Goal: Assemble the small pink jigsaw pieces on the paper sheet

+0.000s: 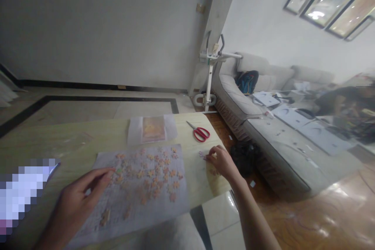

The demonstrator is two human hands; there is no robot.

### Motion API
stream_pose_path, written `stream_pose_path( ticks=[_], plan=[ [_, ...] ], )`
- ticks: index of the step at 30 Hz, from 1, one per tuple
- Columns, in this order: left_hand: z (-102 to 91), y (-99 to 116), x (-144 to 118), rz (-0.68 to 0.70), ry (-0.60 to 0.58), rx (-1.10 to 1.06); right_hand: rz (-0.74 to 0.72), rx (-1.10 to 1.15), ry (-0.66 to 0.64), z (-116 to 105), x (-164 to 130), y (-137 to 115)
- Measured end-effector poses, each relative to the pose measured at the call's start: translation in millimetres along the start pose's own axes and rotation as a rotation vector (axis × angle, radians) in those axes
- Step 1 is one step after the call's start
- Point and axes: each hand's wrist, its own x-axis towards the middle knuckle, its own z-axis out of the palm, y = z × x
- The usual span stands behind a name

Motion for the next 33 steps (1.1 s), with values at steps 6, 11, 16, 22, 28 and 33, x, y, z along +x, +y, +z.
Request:
stream_pose_path(
  ticks=[6, 11, 16, 22, 28, 33],
  plan=[
    [0.9, 1, -2, -0.006, -0.025, 0.003, 0.028, 0.001, 0.0, -5, 2, -3],
    [2.6, 3, -3, -0.009, -0.02, -0.006, -0.001, -0.014, -0.029, -6, 9, 1],
    [0.2, 4, -3, -0.021, -0.012, -0.008, -0.03, -0.034, 0.004, -7, 3, -1],
    [1.7, 2, -3, -0.017, -0.019, -0.014, -0.037, 0.004, -0.043, 1, -7, -11],
    [5.8, 17, -4, -0.027, -0.026, -0.075, -0.03, 0.055, 0.058, 3, -13, -29],
    [36.4, 43, -12, -0.053, -0.227, -0.231, -0.129, 0.192, 0.065, 15, -35, -91]
  ],
)
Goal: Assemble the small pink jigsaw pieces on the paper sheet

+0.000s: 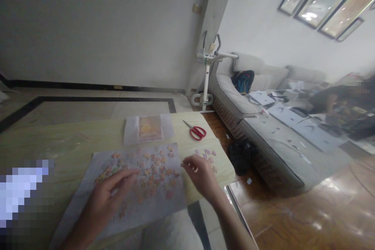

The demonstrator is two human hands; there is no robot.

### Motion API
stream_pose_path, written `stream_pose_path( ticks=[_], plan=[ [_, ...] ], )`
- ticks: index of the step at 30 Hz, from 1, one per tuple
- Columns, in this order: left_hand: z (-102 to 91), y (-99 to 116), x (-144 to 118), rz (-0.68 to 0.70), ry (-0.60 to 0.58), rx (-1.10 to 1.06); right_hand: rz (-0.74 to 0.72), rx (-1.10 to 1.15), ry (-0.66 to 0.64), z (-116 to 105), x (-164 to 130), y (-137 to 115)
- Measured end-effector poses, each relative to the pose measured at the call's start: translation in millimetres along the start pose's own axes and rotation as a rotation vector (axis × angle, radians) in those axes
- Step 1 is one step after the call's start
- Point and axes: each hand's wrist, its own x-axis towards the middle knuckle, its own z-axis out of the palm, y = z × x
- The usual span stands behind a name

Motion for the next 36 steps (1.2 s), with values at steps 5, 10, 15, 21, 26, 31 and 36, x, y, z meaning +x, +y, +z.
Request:
stream_pose_path(
  ticks=[5, 10, 15, 21, 26, 31, 36],
  plan=[
    [39.3, 11, 2, -0.132, -0.291, -0.26, -0.127, 0.33, 0.038, 25, -8, -60],
    [36.5, 20, 14, -0.153, -0.262, -0.266, -0.112, 0.305, 0.066, 26, -4, -67],
    [-0.2, 22, 40, -0.093, -0.073, -0.203, 0.023, -0.088, 0.13, -18, 17, 1],
    [-33.4, 5, 70, -0.192, 0.153, -0.298, 0.127, -0.253, -0.003, -42, 30, 79],
    [-28.8, -5, 73, -0.188, 0.117, -0.333, 0.16, -0.304, -0.068, -30, 29, 91],
    [-21.7, -7, 72, -0.198, 0.107, -0.352, 0.169, -0.289, -0.065, -30, 33, 94],
    [-15.4, -2, 68, -0.18, 0.056, -0.354, 0.172, -0.255, -0.011, -37, 37, 90]
  ],
)
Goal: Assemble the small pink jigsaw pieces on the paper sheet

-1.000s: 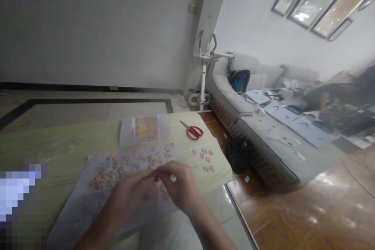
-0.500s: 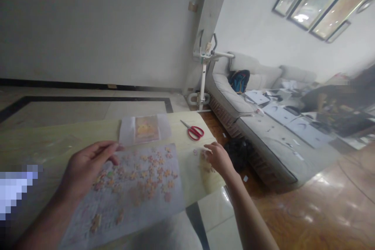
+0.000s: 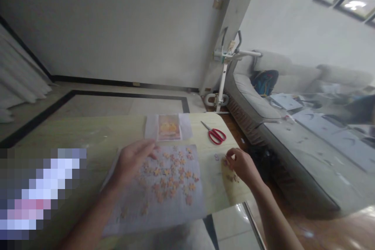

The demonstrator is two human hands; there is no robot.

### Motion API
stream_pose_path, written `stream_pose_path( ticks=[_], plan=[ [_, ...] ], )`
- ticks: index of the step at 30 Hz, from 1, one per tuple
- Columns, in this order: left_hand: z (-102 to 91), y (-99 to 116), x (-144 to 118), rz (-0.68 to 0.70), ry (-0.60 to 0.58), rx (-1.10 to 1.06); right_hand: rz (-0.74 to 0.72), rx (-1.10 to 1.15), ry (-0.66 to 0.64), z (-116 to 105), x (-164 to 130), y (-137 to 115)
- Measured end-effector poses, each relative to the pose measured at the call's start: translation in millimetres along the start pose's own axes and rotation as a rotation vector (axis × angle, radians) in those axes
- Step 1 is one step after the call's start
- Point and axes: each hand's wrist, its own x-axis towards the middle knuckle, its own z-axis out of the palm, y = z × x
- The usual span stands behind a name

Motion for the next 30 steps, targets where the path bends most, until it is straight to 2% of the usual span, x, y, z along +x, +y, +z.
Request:
stream_pose_path(
  ticks=[2, 3, 6, 10, 13, 16, 19, 30],
  plan=[
    [2.3, -3, -1, -0.008, -0.008, -0.018, 0.025, 0.082, 0.054, -3, 2, -15],
    [3.2, -5, 0, -0.015, -0.001, -0.031, 0.056, 0.196, 0.094, -3, 3, -27],
    [5.3, -11, 0, -0.032, 0.029, -0.073, 0.086, 0.619, 0.075, 7, 3, -84],
    [7.4, -14, -2, -0.039, 0.044, -0.117, 0.068, 1.047, -0.082, 43, 4, -166],
    [8.0, -16, -4, -0.023, 0.042, -0.145, 0.072, 1.22, -0.142, 73, 7, -198],
    [7.7, -20, -4, -0.012, 0.044, -0.174, 0.096, 1.285, -0.142, 90, 11, -205],
    [7.7, -22, -4, -0.014, 0.037, -0.182, 0.09, 1.306, -0.169, 96, 12, -203],
    [8.7, -19, -5, -0.023, 0.064, -0.161, 0.087, 1.272, -0.123, 94, 8, -208]
  ],
)
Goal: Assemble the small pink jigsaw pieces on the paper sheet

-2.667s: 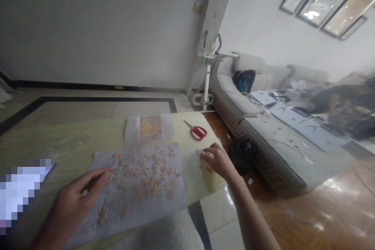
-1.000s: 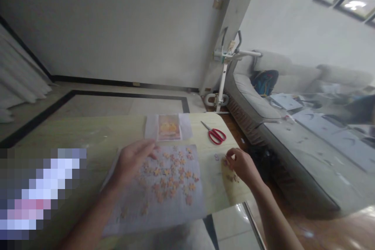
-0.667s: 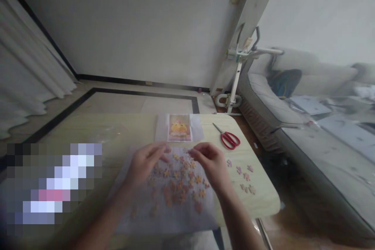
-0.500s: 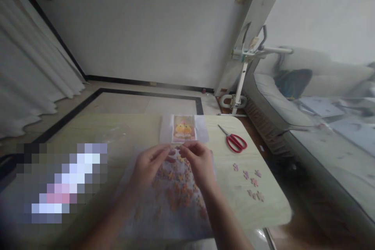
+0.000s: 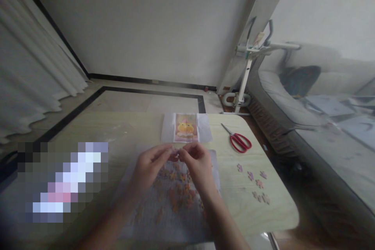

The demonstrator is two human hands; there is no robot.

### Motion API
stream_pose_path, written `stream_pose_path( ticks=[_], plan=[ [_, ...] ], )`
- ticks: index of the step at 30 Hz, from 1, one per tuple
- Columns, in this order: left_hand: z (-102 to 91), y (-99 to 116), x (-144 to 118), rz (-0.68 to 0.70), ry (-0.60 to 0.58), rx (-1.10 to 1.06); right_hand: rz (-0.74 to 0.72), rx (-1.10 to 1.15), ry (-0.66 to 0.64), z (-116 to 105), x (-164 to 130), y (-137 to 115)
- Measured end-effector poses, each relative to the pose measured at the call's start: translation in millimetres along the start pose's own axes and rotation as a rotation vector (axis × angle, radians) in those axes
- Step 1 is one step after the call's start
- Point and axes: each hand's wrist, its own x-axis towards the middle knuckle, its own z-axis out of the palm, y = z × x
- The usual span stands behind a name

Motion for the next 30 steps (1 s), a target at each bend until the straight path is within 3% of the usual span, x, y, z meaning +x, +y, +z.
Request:
stream_pose_path(
  ticks=[9, 22, 30],
  plan=[
    [3.1, -1.9, -2.5, -0.012, 0.026, 0.022, -0.002, -0.057, 0.057, 1.9, -4.9, 2.4],
    [-0.2, -0.1, 0.0, -0.061, 0.014, -0.078, 0.009, -0.056, -0.024, -3.0, -6.4, -3.8],
    [-0.7, 0.7, -0.8, -0.044, -0.006, 0.01, 0.011, -0.045, 0.007, -6.2, -7.3, 1.8]
  ],
)
